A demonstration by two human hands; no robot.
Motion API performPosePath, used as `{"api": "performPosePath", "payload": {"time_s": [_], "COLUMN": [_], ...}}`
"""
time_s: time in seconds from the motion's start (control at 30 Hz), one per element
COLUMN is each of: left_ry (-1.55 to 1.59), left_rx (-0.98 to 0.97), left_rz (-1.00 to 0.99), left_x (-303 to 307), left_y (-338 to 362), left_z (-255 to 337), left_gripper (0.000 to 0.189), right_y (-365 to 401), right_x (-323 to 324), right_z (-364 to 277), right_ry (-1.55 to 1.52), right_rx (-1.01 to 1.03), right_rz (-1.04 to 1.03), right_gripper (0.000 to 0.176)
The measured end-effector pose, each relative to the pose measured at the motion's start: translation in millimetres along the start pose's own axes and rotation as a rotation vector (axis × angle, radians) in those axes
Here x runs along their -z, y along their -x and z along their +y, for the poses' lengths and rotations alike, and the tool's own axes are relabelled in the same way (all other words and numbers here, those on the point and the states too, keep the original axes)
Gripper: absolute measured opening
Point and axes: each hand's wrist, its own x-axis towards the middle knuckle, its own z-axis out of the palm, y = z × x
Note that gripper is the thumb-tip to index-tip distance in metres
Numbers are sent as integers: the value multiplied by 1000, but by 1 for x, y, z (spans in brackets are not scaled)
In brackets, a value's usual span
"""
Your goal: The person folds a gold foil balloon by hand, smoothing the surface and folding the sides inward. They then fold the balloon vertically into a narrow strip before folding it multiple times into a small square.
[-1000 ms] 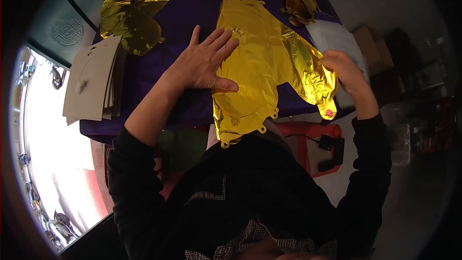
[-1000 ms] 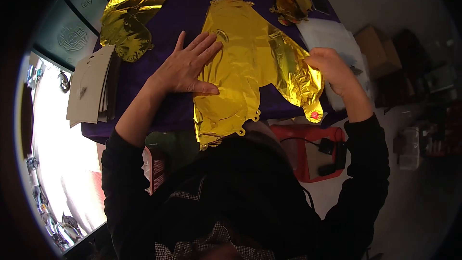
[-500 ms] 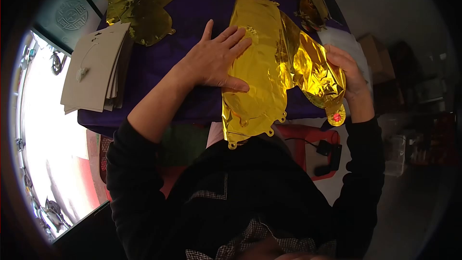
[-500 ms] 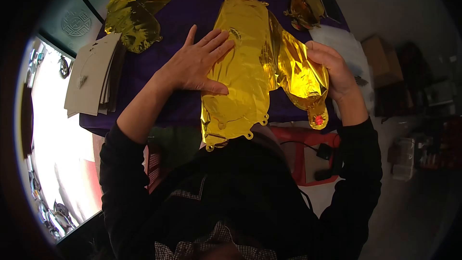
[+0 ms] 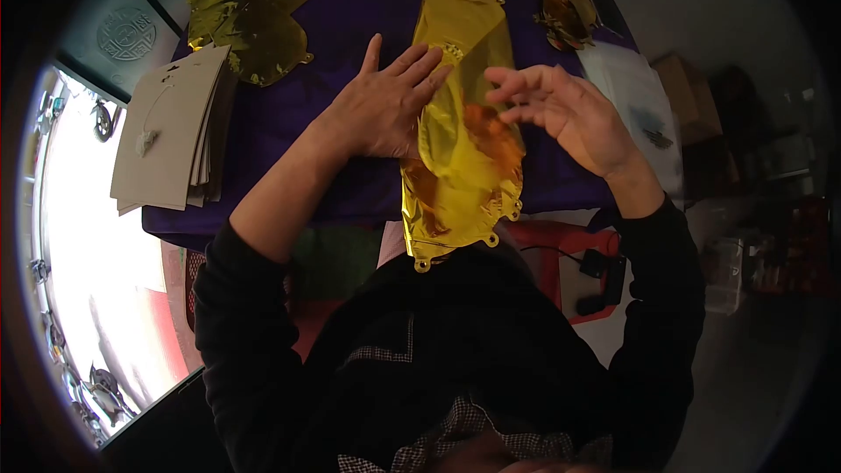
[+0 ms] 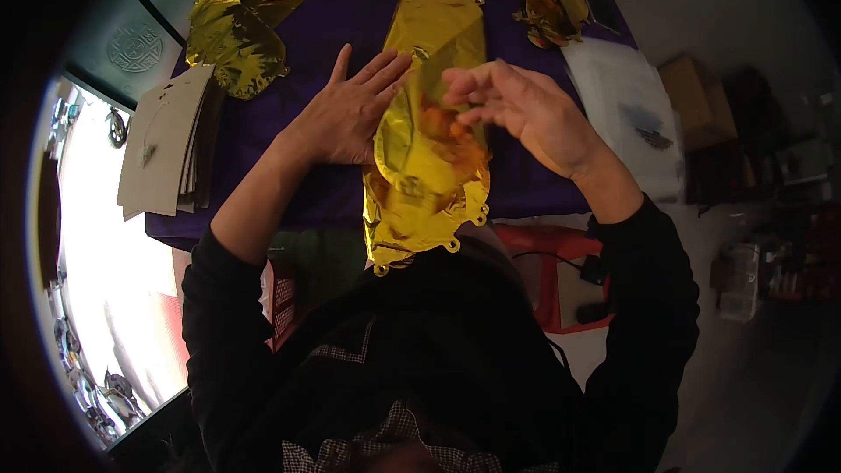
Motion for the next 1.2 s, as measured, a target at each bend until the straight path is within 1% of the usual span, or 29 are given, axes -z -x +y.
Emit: {"api": "performPosePath", "payload": {"time_s": [0.03, 0.07, 0.1, 0.17, 0.2, 0.23, 0.27, 0.3, 0.33, 0.37, 0.4, 0.43, 0.5, 0.67, 0.73, 0.83, 1.07, 1.2], "left_ry": [11, 14, 35, 59, 62, 64, 64, 82, 97, 94, 61, 28, 23, 17, 63, 46, 57, 82], "left_rx": [21, 22, 19, 17, 21, 25, 22, 42, 62, 57, 39, 22, 16, 16, 27, -5, -1, 5], "left_rz": [-7, -7, 4, 12, 8, 4, 2, -24, -50, -52, -32, -12, -14, -15, -16, 9, -18, -30], "left_x": [-1, -2, -2, -3, -3, -2, -2, -1, 0, -1, -2, -2, -2, 1, 4, 0, 4, 7], "left_y": [-1, -1, 0, 1, 1, 0, 0, 0, -1, -1, 0, 0, 0, 0, 0, 2, 1, 1], "left_z": [1, 1, 0, 1, 1, 0, 1, 1, 2, 1, 1, 1, 1, 1, 2, -2, 0, 1], "left_gripper": [102, 102, 99, 97, 97, 97, 97, 88, 79, 79, 89, 98, 98, 97, 93, 88, 86, 86], "right_y": [4, 12, 19, 36, 43, 48, 52, 55, 57, 56, 55, 54, 51, 48, 49, 50, 49, 52], "right_x": [6, 10, 17, 29, 30, 28, 23, 18, 13, 12, 10, 6, 2, 2, 3, 8, 9, 10], "right_z": [4, 8, 14, 31, 33, 36, 39, 41, 41, 44, 47, 46, 47, 48, 48, 46, 45, 51], "right_ry": [164, 433, 435, 1170, 1298, 1297, 1369, 1439, 1436, 1438, 1439, 1455, 1465, 1426, 1333, 1297, 1319, 1326], "right_rx": [62, 105, 101, 198, 149, 149, 113, 76, 52, 105, 158, 129, 147, 138, 115, 111, 119, 142], "right_rz": [41, 161, 158, 272, 198, 198, 177, 157, 118, 88, 59, 21, -22, -42, -65, -99, -121, -95], "right_gripper": [46, 37, 37, 33, 41, 41, 45, 48, 56, 60, 65, 75, 80, 82, 83, 84, 85, 90]}}
